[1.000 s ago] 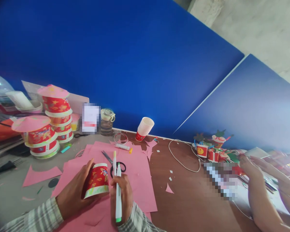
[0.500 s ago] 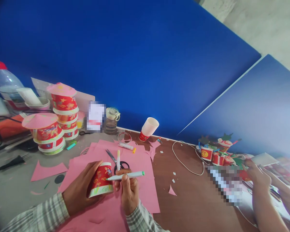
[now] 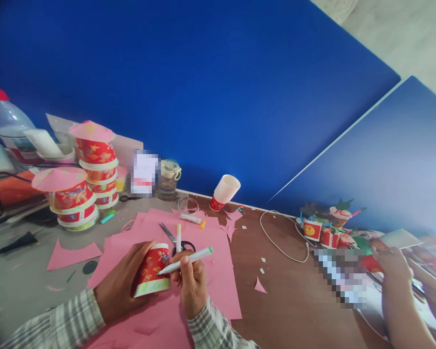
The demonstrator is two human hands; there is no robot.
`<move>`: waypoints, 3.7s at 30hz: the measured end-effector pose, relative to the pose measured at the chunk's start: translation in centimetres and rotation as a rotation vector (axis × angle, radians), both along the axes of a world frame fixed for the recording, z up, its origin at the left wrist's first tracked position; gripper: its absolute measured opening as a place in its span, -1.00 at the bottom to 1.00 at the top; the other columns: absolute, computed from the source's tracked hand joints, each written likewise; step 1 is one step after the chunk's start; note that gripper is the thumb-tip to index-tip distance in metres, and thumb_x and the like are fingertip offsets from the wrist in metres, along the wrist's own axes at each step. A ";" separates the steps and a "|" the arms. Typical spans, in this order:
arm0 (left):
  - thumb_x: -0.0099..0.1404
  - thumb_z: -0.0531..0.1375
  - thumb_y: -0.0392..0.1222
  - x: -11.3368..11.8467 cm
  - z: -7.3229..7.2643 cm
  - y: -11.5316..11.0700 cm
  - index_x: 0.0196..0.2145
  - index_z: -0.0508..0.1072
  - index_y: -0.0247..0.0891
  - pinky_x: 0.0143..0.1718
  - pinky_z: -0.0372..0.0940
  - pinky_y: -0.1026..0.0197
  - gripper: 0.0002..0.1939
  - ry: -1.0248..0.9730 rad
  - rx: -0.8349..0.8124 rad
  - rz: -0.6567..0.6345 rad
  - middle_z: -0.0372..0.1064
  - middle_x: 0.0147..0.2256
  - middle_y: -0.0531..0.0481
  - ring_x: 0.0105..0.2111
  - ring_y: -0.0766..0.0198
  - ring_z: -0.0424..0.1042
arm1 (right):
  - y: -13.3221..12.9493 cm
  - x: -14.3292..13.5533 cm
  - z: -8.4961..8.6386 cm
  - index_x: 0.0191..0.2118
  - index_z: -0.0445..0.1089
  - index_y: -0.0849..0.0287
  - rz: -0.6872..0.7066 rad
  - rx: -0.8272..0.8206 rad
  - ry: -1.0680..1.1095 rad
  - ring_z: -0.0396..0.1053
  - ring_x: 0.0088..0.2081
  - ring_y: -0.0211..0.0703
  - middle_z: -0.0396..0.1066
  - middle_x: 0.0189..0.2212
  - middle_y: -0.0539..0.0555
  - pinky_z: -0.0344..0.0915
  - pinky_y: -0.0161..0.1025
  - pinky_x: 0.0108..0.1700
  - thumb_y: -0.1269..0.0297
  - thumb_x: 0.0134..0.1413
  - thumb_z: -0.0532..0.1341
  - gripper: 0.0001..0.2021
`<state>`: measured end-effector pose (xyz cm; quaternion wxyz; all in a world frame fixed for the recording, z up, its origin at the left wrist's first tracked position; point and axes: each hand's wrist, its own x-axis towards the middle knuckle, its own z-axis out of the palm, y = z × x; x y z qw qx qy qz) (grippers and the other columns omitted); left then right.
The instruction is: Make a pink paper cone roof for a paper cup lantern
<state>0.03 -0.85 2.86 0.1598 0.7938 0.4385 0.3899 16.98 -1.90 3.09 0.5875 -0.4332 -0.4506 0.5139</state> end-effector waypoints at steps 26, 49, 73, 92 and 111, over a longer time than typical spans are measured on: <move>-0.23 0.25 0.19 0.0 -0.5 -0.2 0.06 -0.10 -0.17 -0.07 0.22 0.01 -0.03 0.045 -0.032 0.012 0.14 -0.03 -0.15 -0.04 0.02 0.13 | 0.6 -0.3 0.7 -0.45 0.41 0.21 -0.076 0.023 -0.062 0.13 -0.75 -0.34 0.27 -0.78 -0.09 0.12 -0.44 -0.69 -0.09 -0.10 0.16 -0.60; -0.25 0.27 0.15 0.1 -0.6 -0.2 0.07 -0.12 -0.12 -0.13 0.27 -0.05 -0.01 0.005 0.010 0.029 0.17 -0.05 -0.13 -0.06 -0.02 0.16 | 0.3 -0.1 0.7 -0.43 0.42 0.22 -0.106 0.063 -0.125 0.19 -0.69 -0.29 0.28 -0.73 -0.07 0.23 -0.37 -0.62 -0.05 -0.03 0.12 -0.61; -0.24 0.24 0.19 -0.2 -1.3 -0.1 0.08 -0.18 -0.19 -0.12 0.26 -0.05 0.03 0.066 0.081 0.032 0.14 -0.03 -0.20 -0.04 -0.04 0.13 | -0.3 -0.2 1.4 -0.48 0.40 0.20 -0.108 0.037 -0.166 0.16 -0.72 -0.31 0.27 -0.76 -0.08 0.16 -0.43 -0.68 -0.10 -0.07 0.13 -0.59; -0.22 0.24 0.20 -0.4 -1.4 -0.2 0.09 -0.19 -0.21 -0.14 0.28 -0.04 0.03 0.079 0.102 0.021 0.15 -0.03 -0.20 -0.05 -0.02 0.14 | -0.3 -0.8 2.2 -0.42 0.40 0.18 -0.091 0.103 -0.177 0.18 -0.69 -0.27 0.25 -0.74 -0.09 0.22 -0.38 -0.62 -0.06 -0.03 0.12 -0.64; -0.25 0.28 0.12 -0.3 -1.2 -0.1 0.08 -0.17 -0.19 -0.13 0.28 -0.03 0.03 0.045 0.059 -0.008 0.16 -0.04 -0.16 -0.07 -0.01 0.16 | -0.7 -0.7 2.1 -0.41 0.41 0.18 -0.043 0.084 -0.166 0.21 -0.68 -0.27 0.31 -0.72 -0.05 0.24 -0.37 -0.62 -0.05 -0.04 0.12 -0.64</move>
